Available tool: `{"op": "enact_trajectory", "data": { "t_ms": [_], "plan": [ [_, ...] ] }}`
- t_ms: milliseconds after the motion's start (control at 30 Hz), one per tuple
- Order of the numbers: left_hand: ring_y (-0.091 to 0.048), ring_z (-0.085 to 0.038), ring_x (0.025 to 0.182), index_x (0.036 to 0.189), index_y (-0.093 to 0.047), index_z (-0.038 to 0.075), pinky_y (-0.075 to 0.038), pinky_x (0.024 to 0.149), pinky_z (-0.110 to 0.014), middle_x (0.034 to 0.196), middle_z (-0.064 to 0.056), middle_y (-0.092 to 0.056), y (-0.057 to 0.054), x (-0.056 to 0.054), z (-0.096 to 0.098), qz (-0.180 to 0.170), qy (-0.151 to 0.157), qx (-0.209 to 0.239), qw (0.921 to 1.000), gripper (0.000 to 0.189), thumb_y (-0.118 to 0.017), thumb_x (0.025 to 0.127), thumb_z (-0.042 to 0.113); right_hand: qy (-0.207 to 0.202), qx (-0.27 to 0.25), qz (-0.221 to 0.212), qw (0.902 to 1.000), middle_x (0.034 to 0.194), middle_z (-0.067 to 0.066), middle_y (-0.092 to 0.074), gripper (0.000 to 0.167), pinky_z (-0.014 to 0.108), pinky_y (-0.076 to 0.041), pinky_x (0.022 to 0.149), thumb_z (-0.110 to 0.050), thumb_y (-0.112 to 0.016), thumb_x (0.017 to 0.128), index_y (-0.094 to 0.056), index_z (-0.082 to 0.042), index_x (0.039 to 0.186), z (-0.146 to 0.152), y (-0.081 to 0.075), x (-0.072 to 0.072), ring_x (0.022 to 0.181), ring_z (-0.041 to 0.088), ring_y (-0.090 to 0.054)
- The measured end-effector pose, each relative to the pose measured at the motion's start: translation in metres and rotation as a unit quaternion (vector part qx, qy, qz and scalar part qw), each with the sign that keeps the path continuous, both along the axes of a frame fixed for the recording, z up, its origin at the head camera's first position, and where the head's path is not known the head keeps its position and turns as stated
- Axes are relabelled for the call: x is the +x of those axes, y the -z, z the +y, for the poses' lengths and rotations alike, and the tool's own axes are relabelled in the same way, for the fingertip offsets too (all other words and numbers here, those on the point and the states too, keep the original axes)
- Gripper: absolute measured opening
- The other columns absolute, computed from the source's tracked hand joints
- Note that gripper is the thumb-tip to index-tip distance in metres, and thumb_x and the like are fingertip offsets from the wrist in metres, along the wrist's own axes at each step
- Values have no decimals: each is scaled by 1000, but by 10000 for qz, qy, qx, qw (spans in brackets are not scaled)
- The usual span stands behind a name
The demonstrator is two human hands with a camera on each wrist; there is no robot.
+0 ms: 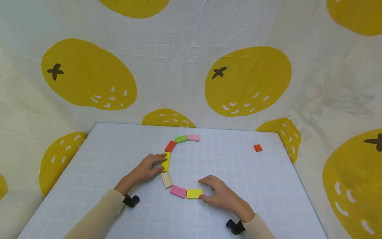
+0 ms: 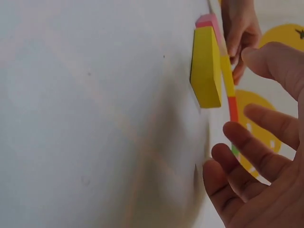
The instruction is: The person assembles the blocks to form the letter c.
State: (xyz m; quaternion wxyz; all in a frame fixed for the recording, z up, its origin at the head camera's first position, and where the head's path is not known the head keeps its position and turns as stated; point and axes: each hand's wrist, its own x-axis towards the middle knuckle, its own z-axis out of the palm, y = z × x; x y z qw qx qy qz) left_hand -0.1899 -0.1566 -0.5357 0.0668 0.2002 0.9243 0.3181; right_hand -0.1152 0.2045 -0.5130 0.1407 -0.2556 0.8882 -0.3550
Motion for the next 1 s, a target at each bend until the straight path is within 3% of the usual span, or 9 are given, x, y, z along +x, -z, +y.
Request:
{"op": "enact_trajectory", "data": {
  "t_ms": [267, 433, 633, 1000],
  "plan": [
    [-53, -27, 135, 138, -65, 16, -43, 115, -49, 154, 2, -55, 0, 0, 1, 2, -22, -38, 10000, 43, -73, 97, 26, 561, 243, 297, 9977, 131, 0, -64, 52, 35, -58, 88, -36, -80, 90, -66, -14, 134, 16, -5, -14, 109, 21, -61],
    [-53, -28, 135, 138, -65, 15, -42, 115, -49, 154, 1, -55, -2, 0, 1, -14, -30, -32, 10000, 43, -72, 97, 26, 1014, 465, 665, 9915, 132, 5, -64, 53, 45, -59, 93, -30, -83, 88, -66, -11, 134, 32, -11, -24, 114, 26, -63],
    [-52, -27, 136, 139, -65, 16, -42, 116, -49, 154, 3, -54, -3, 2, 2, -60, -59, -53, 10000, 43, -72, 98, 27, 1278, 722, 1177, 9821, 137, 15, -62, 57, 56, -53, 101, -28, -82, 89, -63, -5, 137, 56, -16, -38, 124, 37, -60],
    [-53, -28, 135, 139, -65, 14, -42, 115, -50, 154, 0, -55, -4, 3, 1, -8, 6, 6, 10000, 43, -72, 98, 25, 2079, 858, 1051, 9687, 147, 31, -47, 60, 72, -36, 110, -27, -76, 93, -56, 2, 141, 114, -6, -77, 136, 52, -40]
  ]
}}
